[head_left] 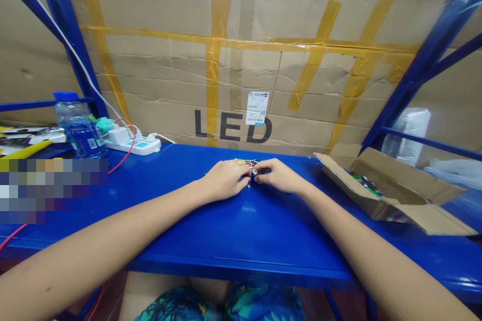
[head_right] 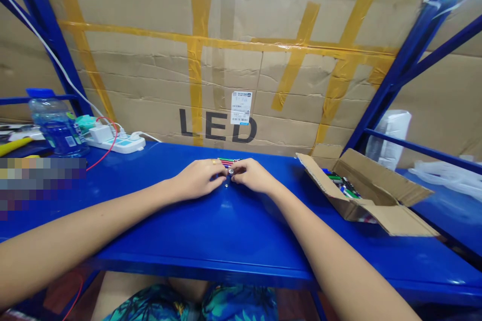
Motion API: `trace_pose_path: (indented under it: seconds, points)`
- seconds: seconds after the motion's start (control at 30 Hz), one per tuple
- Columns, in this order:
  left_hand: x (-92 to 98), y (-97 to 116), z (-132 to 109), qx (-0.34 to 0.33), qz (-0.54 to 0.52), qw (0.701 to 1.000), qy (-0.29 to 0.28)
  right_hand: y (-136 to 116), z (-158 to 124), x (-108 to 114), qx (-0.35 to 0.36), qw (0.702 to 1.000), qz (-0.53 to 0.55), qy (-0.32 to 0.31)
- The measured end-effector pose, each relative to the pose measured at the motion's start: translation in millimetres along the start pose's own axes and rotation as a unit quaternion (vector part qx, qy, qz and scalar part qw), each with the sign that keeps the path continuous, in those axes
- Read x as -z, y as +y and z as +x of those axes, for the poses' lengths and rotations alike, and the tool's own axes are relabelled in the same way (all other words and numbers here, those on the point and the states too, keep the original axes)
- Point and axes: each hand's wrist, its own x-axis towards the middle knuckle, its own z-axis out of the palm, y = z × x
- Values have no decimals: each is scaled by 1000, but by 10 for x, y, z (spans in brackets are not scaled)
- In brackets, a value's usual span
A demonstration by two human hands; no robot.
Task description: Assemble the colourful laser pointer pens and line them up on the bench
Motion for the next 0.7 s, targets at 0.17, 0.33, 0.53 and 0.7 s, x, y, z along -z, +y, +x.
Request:
trace_pose_path:
  seconds: [0.17, 0.33, 0.53, 0.7]
  points:
    - [-145, -2, 10, -5, 15, 996, -86, 16, 13, -2, -1, 1000, -18, 18]
    - [-123, -41, 38, 16, -34, 996, -84, 63, 23, 4, 20, 998, -48, 22]
    - [-35, -45, 42, 24, -69, 995, 64, -28, -6, -39, 22, 998, -49, 17]
    - [-66, -58, 28, -28, -72, 994, 81, -55, -13, -64, 5, 1000, -3, 7]
